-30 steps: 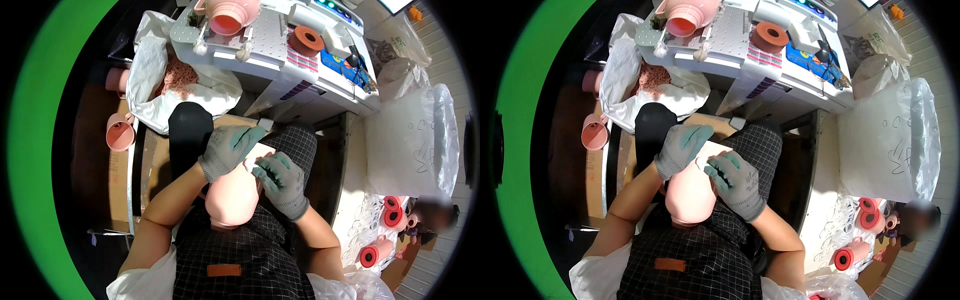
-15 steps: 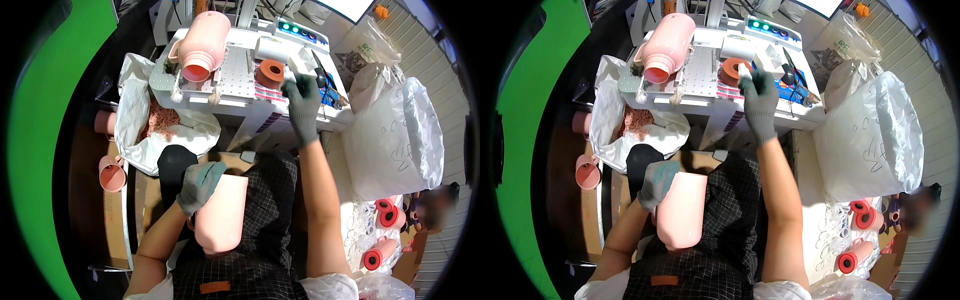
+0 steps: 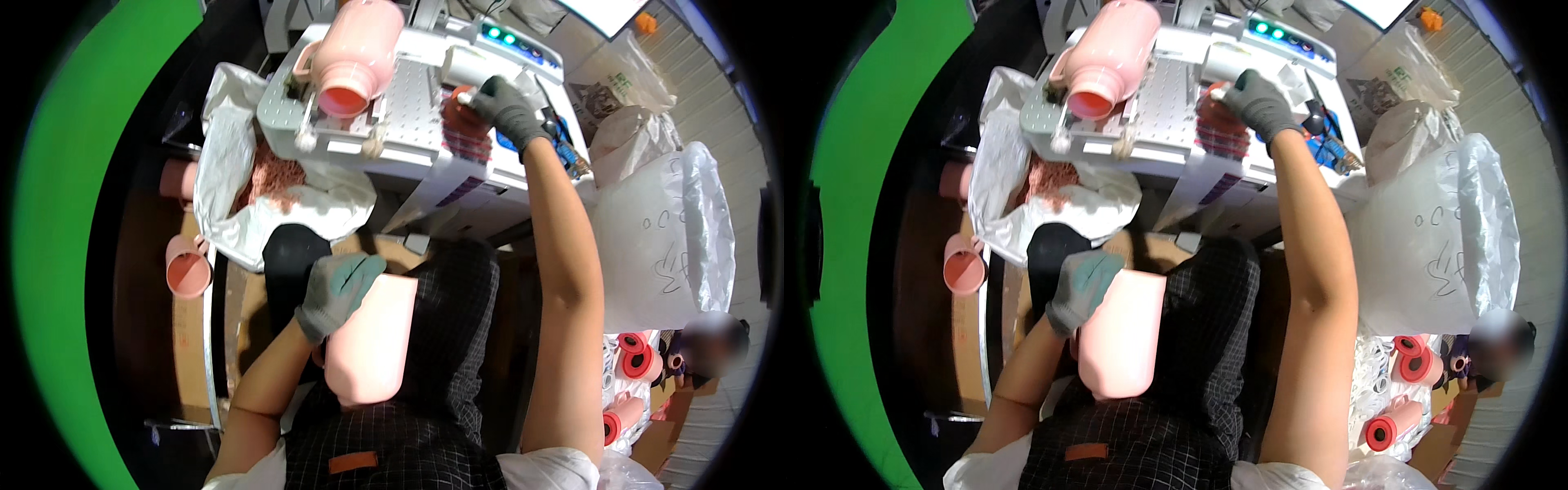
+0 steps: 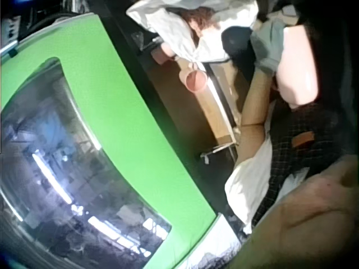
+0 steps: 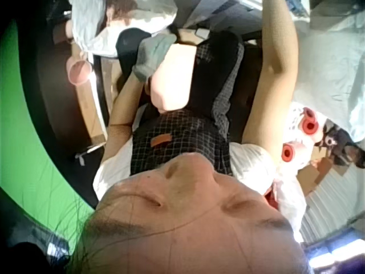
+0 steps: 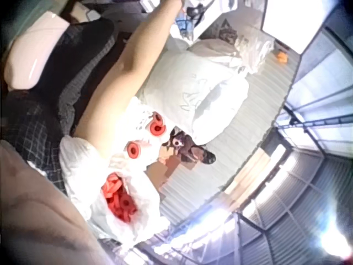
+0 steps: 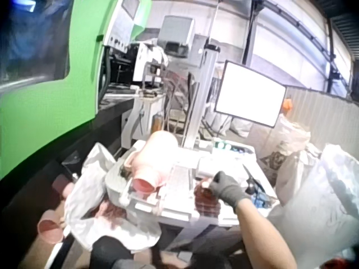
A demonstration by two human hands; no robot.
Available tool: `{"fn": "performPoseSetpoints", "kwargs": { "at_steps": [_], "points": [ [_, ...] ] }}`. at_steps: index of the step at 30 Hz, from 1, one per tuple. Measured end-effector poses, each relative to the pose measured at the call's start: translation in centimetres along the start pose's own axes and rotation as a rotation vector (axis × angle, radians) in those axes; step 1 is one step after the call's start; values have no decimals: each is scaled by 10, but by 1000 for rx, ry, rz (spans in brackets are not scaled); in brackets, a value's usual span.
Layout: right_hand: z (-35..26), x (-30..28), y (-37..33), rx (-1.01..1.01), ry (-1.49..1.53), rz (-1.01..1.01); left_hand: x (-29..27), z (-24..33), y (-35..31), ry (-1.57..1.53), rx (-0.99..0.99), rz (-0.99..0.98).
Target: The person assembles pink water bottles by hand. They pick up a bottle, wipe its surface, insert a red cap, and place the finished bottle on a nearby table. The process is repeated for multiple bottles.
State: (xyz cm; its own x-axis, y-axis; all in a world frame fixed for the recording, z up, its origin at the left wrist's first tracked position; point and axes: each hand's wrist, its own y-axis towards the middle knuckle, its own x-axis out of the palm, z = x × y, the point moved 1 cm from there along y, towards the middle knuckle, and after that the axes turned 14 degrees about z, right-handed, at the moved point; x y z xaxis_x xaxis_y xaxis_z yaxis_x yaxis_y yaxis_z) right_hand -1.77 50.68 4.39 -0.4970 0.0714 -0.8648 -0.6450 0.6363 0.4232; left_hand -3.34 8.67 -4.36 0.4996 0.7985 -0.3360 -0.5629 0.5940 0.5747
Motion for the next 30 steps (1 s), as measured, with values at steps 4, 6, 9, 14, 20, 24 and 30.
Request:
{"fn": "performPoseSetpoints", "kwargs": {
  "at_steps": [4, 6, 9, 14, 20, 24, 30],
  "points": [
    [8, -14, -23, -40, -166, -45, 3, 1, 1, 23, -74, -67],
    [9, -13, -30, -79, -125, 8, 2, 0, 2, 41, -22, -60],
    [-3, -24, -38, 18, -32, 273, 3, -5, 2, 81, 120, -15],
    [-18, -33, -117, -50, 451, 424, 4, -7, 7, 80, 268, -5],
    [-91, -20, -364, 322, 1148, -409, 6, -20, 37, 20, -747, -103],
    [-108, -9, -401, 1054, 1787, -718, 23, -12, 34, -281, -498, 67],
    [-103, -15, -419, 870, 1863, -577, -20, 78, -17, 136, 505, -457]
  ]
}}
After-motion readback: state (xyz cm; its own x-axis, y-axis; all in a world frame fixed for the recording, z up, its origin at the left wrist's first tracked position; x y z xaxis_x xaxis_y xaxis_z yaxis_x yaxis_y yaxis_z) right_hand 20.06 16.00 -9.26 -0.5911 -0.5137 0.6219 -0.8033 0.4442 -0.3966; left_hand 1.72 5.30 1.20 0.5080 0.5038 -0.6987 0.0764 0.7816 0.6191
